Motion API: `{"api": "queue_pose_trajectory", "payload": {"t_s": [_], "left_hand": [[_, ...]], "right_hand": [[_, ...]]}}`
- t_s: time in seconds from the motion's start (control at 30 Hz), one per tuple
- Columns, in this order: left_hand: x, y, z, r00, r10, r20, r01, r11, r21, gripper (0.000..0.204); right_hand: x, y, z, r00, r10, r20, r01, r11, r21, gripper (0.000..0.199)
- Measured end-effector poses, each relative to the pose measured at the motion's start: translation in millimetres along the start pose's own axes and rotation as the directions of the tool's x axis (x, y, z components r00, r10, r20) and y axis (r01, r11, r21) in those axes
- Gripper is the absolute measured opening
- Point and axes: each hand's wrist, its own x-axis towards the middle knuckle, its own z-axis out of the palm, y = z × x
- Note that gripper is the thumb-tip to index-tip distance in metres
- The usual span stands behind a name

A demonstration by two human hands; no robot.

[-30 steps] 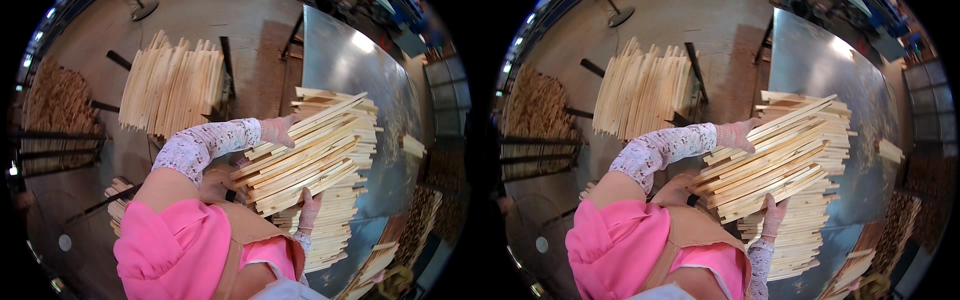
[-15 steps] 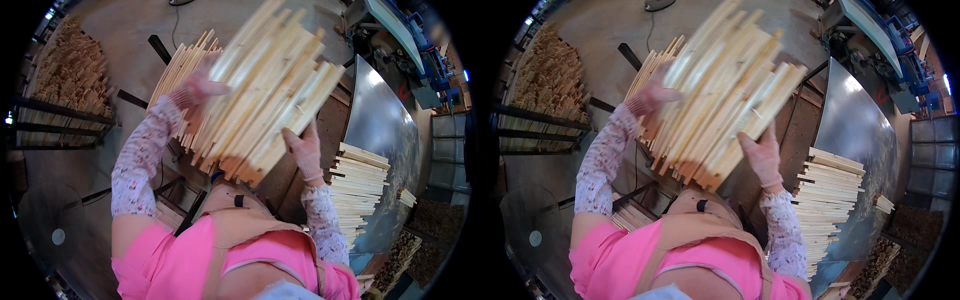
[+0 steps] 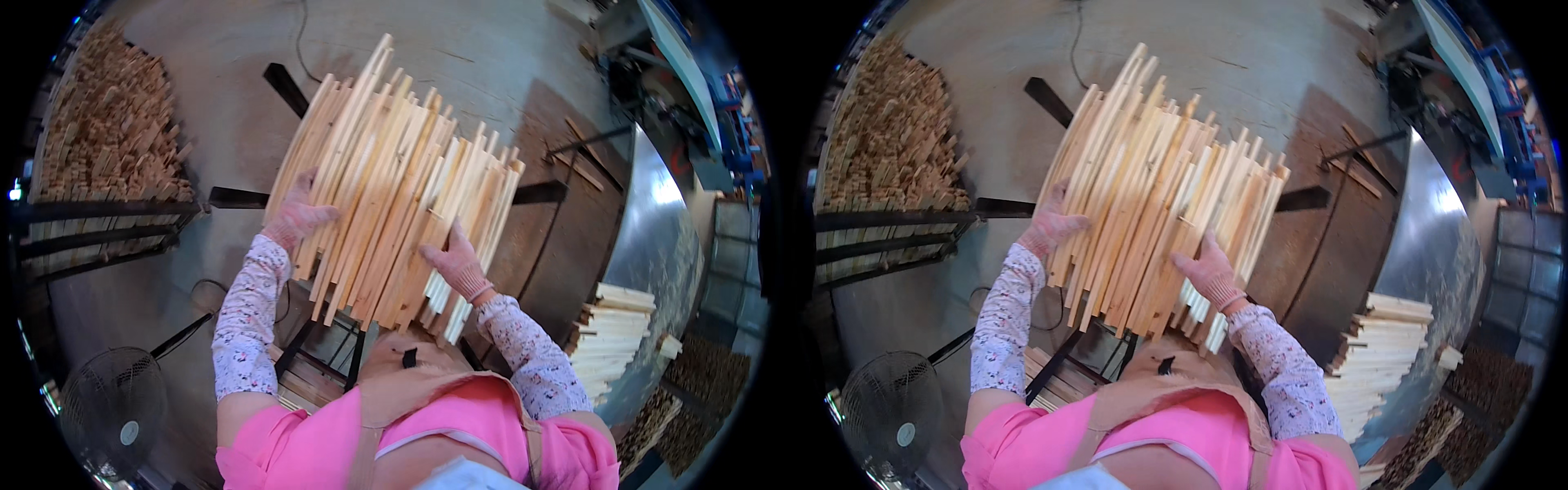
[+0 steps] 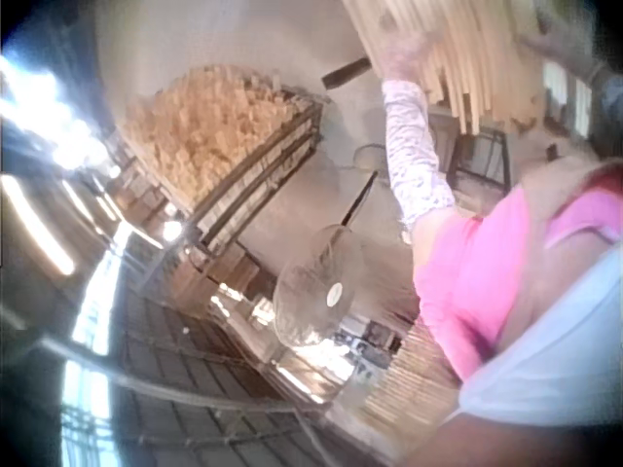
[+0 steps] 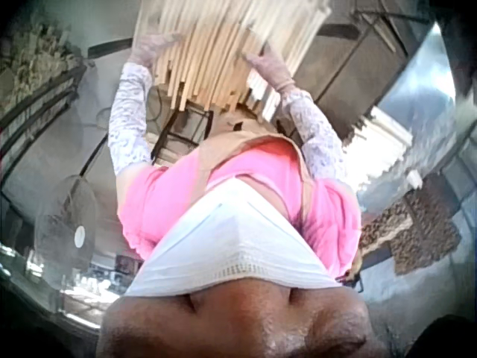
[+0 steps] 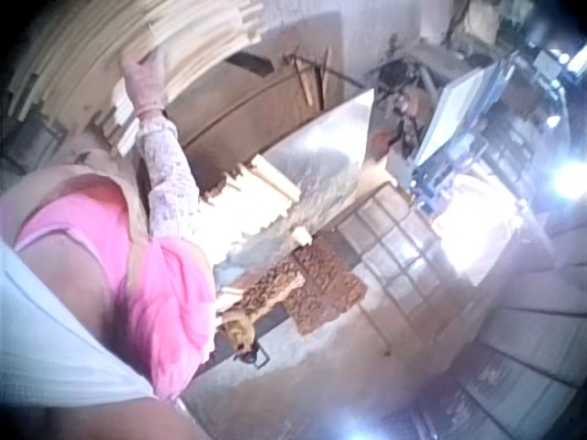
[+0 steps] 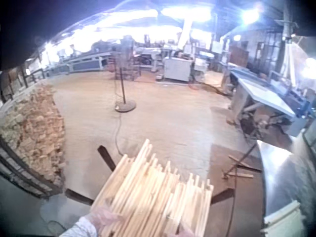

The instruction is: The person gathers and stacks thin wooden strips on a metal workbench. They repeatedly pick up loose strips, align them into neat piles, and move the stacks to different locations on the table. The person handles the wood by hand, organizing the pieces into uniform bundles.

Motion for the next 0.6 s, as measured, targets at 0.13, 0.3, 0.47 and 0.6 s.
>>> {"api": "queue_pose_trajectory", "payload": {"t_s": [0.13, 0.3, 0.47, 0.6], "left_hand": [[18.1, -2.7, -29.0, 0.998, 0.007, -0.06, 0.002, 0.988, 0.153, 0.092], [58.8, 12.5, -107.0, 0.989, -0.121, -0.083, 0.126, 0.991, 0.054, 0.085], [126.3, -55.6, -139.1, 0.907, -0.199, -0.371, 0.361, 0.821, 0.442, 0.068], [137.5, -117.8, -149.8, 0.88, -0.233, -0.415, 0.425, 0.776, 0.466, 0.081]], "right_hand": [[45.7, 23.6, 39.3, 1.0, 0.003, -0.007, -0.004, 0.999, -0.045, 0.108], [114.8, -29.5, 92.9, 0.987, 0.035, 0.155, -0.024, 0.997, -0.071, 0.101], [171.0, -21.3, 140.3, 0.974, 0.184, 0.129, -0.107, 0.885, -0.452, 0.109], [168.9, -33.2, 141.6, 0.955, 0.231, 0.186, -0.128, 0.886, -0.445, 0.111]]}}
